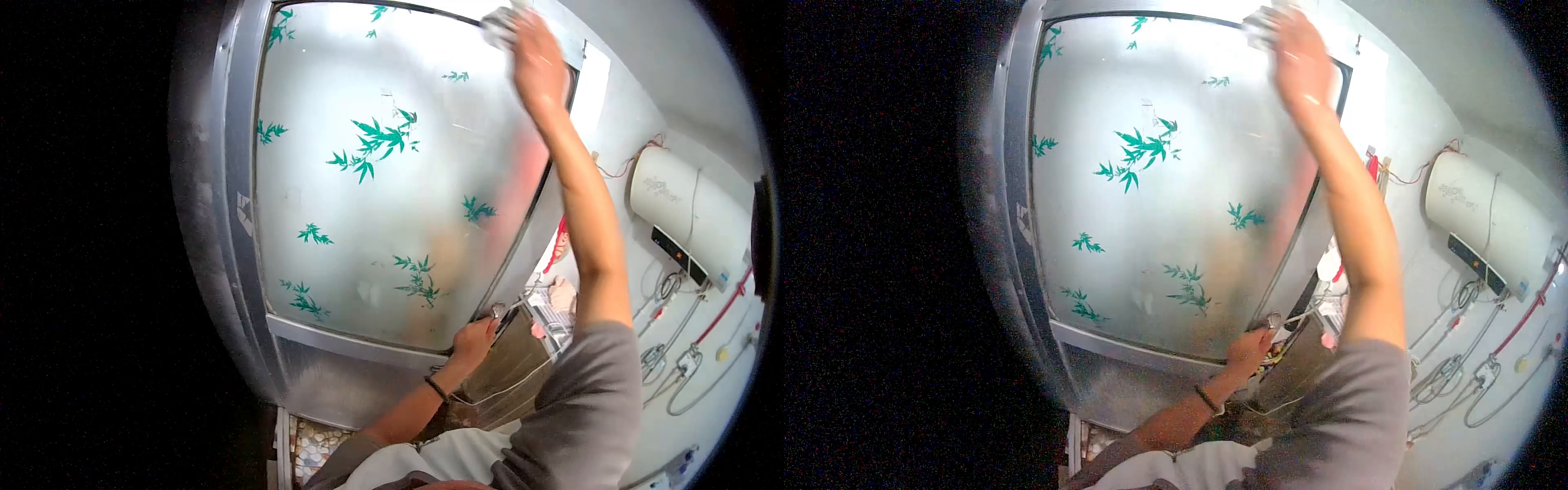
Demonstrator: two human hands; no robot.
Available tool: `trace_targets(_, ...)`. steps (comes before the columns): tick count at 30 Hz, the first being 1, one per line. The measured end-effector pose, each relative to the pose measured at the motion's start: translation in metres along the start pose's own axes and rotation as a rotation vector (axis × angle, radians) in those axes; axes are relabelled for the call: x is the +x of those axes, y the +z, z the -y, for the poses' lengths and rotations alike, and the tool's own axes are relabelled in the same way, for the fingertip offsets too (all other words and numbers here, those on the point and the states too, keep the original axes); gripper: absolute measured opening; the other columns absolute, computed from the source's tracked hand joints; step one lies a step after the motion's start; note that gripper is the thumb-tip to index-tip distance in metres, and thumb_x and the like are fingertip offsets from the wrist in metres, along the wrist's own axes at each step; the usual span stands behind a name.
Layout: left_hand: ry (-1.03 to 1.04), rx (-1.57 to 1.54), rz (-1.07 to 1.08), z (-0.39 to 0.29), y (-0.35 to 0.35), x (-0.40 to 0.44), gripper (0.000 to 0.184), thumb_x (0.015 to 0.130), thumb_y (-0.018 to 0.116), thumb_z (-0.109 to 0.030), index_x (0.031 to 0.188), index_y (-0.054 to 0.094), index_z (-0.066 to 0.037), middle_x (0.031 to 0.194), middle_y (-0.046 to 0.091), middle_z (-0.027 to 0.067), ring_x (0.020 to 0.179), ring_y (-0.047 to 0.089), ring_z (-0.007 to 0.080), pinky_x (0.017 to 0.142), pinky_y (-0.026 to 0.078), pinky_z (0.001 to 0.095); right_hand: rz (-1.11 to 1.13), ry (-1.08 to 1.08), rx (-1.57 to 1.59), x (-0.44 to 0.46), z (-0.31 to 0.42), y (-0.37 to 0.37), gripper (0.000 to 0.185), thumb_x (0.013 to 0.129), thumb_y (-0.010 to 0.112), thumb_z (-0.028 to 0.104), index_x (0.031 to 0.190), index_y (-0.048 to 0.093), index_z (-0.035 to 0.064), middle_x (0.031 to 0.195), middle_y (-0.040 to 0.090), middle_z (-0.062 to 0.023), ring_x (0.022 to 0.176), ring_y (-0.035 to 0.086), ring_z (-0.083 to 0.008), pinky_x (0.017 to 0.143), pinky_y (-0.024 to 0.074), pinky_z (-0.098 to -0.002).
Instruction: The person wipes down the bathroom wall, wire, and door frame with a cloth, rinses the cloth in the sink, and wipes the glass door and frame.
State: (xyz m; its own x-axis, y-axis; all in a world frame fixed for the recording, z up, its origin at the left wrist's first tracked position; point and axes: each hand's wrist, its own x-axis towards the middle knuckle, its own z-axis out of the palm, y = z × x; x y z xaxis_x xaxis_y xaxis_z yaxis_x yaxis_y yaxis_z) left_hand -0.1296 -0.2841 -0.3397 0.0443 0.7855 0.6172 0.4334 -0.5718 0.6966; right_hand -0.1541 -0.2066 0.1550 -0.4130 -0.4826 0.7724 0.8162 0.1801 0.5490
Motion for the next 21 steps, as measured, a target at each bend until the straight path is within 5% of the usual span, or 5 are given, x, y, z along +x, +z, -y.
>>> trace_targets(6, -0.017, 0.021, 0.011, 0.009, 0.008, 0.002, 0.039, 0.102, 0.047, -0.04, 0.088, 0.062, -0.007, 0.077, 0.067, 0.0155, 0.071, 0.066, 0.038, 0.063, 0.049, 0.05, 0.188, 0.088, -0.037, 0.005, -0.017, -0.038, 0.034, 0.094, 0.062, 0.018, 0.124, 0.061, 0.0018, 0.131, 0.058, -0.0208, 0.124, 0.054, -0.038, 0.103, 0.0455, -0.045)
trace_targets(13, -0.028, -0.158, 0.239, 0.02, 0.0, 0.002, 0.034, 0.1, 0.049, -0.039, 0.107, 0.066, -0.01, 0.089, 0.071, 0.0158, 0.082, 0.069, 0.0352, 0.071, 0.052, 0.0463, -0.054, -0.158, 0.338, 0.123, 0.167, 0.091, 0.03, 0.099, 0.044, 0.015, 0.116, 0.061, -0.0043, 0.118, 0.062, -0.0258, 0.113, 0.058, -0.0393, 0.102, 0.0447, -0.047)
trace_targets(16, 0.154, -0.256, -0.155, 0.015, -0.001, -0.009, 0.033, 0.101, 0.055, -0.032, 0.083, 0.058, -0.005, 0.072, 0.064, 0.0165, 0.066, 0.064, 0.0383, 0.057, 0.049, 0.0494, -0.188, -0.302, 0.306, 0.168, 0.237, 0.154, 0.032, 0.088, 0.05, 0.01, 0.112, 0.061, -0.0097, 0.122, 0.06, -0.0286, 0.117, 0.056, -0.0408, 0.104, 0.0431, -0.0474)
trace_targets(18, 0.216, -0.093, -0.156, 0.019, 0.003, -0.007, 0.032, 0.099, 0.057, -0.032, 0.082, 0.06, -0.006, 0.075, 0.066, 0.0157, 0.068, 0.066, 0.0366, 0.058, 0.052, 0.0473, 0.335, -0.128, 0.223, 0.195, 0.274, 0.129, 0.036, 0.091, 0.049, 0.012, 0.118, 0.059, -0.009, 0.129, 0.057, -0.0293, 0.122, 0.054, -0.0397, 0.106, 0.0414, -0.0473)
trace_targets(21, 0.112, -0.105, -0.087, 0.015, 0.001, -0.006, 0.03, 0.098, 0.058, -0.032, 0.082, 0.062, -0.006, 0.077, 0.068, 0.0158, 0.069, 0.068, 0.0361, 0.059, 0.054, 0.0469, -0.252, -0.153, 0.21, 0.157, 0.29, 0.169, 0.04, 0.094, 0.051, 0.01, 0.13, 0.054, -0.0072, 0.137, 0.052, -0.0299, 0.12, 0.053, -0.0421, 0.107, 0.0409, -0.048)
